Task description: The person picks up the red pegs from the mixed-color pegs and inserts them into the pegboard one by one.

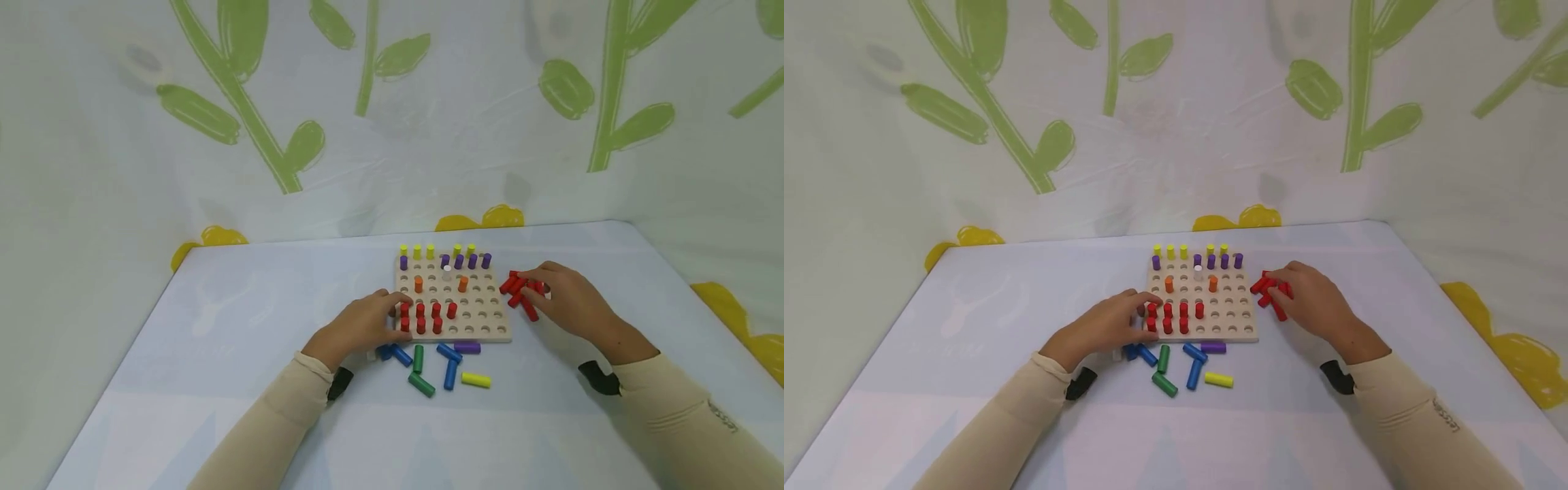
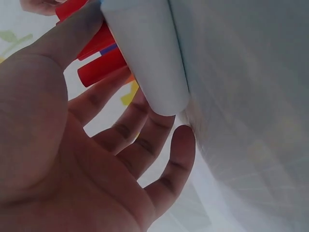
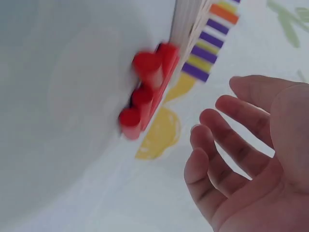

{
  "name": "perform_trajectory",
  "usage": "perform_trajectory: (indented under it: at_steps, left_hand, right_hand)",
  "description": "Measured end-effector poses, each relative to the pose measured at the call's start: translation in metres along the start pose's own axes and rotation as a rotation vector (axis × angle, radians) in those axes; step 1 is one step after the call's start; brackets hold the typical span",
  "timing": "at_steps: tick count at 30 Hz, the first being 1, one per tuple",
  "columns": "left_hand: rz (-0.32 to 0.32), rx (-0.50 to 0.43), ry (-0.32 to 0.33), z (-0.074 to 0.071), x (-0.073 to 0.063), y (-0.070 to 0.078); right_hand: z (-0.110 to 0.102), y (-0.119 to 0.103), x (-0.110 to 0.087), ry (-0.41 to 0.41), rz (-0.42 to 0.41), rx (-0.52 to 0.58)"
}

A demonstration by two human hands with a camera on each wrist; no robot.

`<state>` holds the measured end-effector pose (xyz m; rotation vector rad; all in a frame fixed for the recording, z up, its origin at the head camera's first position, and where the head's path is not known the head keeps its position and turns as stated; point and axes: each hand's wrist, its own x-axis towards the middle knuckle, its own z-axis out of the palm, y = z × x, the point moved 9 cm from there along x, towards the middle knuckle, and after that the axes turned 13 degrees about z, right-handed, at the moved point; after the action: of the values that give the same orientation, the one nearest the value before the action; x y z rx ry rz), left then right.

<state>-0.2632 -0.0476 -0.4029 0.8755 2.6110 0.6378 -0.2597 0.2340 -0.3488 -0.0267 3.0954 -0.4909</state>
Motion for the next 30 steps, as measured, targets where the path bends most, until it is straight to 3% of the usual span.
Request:
perform_trajectory:
  at_steps: [12, 30]
  left_hand:
    - [0.004, -0.035, 0.006, 0.004, -0.001, -0.006]
    - [0.011, -0.039, 0.001, 0.003, 0.000, -0.002]
  right_hand:
    - [0.013, 0.015, 0.047, -0.125, 0.043, -0.067]
    - [0.026, 0.021, 0.073, -0.271, 0.087, -0.090]
